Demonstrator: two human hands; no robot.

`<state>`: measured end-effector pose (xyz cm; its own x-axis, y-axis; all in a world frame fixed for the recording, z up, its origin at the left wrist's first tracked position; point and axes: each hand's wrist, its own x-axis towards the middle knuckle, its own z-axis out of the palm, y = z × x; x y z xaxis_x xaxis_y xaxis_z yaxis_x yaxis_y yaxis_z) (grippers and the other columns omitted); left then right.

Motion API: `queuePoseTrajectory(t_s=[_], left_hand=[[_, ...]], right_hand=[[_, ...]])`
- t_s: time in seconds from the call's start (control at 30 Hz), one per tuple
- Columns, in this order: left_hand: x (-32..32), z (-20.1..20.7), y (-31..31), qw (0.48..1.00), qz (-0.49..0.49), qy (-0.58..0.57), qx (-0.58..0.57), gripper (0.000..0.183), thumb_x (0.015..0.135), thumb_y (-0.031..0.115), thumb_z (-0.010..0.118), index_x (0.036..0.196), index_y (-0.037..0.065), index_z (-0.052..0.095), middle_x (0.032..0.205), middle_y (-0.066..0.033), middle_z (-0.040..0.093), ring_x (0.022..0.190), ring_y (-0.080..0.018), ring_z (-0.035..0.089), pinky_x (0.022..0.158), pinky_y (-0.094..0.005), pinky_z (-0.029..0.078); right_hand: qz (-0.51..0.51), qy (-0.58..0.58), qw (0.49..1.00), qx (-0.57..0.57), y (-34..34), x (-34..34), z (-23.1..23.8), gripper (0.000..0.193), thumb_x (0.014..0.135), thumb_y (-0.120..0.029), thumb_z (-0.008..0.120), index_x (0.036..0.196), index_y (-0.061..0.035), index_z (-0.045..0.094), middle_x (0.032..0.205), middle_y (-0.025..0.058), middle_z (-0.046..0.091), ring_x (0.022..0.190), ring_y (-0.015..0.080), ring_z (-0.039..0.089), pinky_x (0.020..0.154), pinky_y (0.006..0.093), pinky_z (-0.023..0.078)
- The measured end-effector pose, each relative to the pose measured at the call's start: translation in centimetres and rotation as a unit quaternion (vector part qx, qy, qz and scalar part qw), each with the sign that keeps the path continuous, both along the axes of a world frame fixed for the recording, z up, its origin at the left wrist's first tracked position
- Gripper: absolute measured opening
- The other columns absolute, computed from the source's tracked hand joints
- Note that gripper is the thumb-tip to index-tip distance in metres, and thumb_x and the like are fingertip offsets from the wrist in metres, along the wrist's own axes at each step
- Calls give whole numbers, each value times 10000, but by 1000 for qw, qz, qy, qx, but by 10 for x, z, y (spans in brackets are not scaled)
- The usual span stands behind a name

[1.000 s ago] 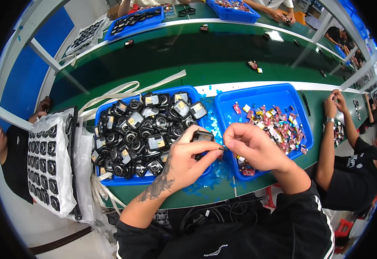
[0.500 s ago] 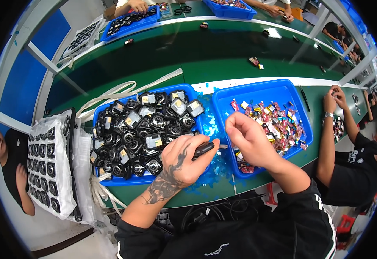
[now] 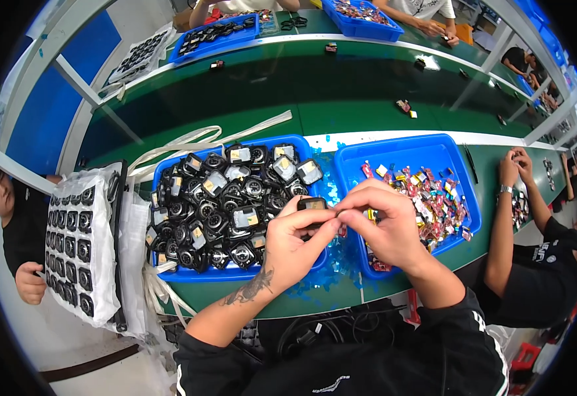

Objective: The recorder is at an electronics assembly line, assembling smartwatches by picking up housings and inserting small yellow components, then peeling off protective plastic films.

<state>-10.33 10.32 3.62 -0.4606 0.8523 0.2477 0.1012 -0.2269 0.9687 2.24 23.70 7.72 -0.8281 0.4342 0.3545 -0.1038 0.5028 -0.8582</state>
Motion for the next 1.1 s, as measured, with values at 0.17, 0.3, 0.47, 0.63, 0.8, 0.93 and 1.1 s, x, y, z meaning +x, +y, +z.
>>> queuePoseTrajectory(t_s=[0.17,0.3,0.47,0.63,0.8,0.93,1.1], left_hand=[[-3,9,5,992,-56,-110,22,514,963,-33,444,1465,-31,332,1330,-169,513,1170,-189,548,1022,-325,434],[-3,6,5,985,-66,-154,51,582,946,-88,411,1498,-25,240,1413,-172,451,1319,-204,448,1113,-325,328],[-4,13,1,978,-92,-185,27,558,952,-78,422,1485,-24,266,1393,-164,466,1309,-193,456,1099,-316,343],[1,10,1,982,-78,-165,43,543,955,-74,427,1477,-31,284,1382,-154,475,1286,-182,475,1082,-305,361],[1,9,0,980,-85,-180,26,527,957,-73,432,1466,-41,301,1384,-159,475,1269,-174,485,1057,-296,388],[0,4,1,986,-81,-138,49,514,962,-69,428,1462,-40,313,1391,-152,477,1268,-171,484,1041,-297,409],[2,6,2,986,-88,-138,38,512,961,-74,423,1460,-44,313,1400,-153,474,1257,-175,496,1036,-304,420]], right_hand=[[-62,23,996,66,-3,0,10,148,802,29,702,947,-2,708,868,112,679,791,213,658,681,308,520],[-36,-7,992,121,-9,-6,13,206,788,30,710,989,-12,709,856,122,667,776,251,658,668,330,523],[-107,-36,984,135,-22,-15,25,159,753,33,724,899,-17,685,807,97,667,722,258,653,615,350,502],[-105,-17,976,189,-19,-16,16,139,732,30,738,842,-28,674,777,95,669,692,263,647,604,355,495],[-94,-9,974,206,-18,-17,13,137,724,21,743,832,-34,678,779,101,669,706,279,649,634,372,498],[-92,-22,971,221,-18,-18,16,128,730,8,741,831,-39,678,768,92,661,741,273,650,660,375,467],[-90,-22,966,241,-15,-17,16,125,726,-1,743,816,-58,678,750,65,643,725,244,626,666,359,408]])
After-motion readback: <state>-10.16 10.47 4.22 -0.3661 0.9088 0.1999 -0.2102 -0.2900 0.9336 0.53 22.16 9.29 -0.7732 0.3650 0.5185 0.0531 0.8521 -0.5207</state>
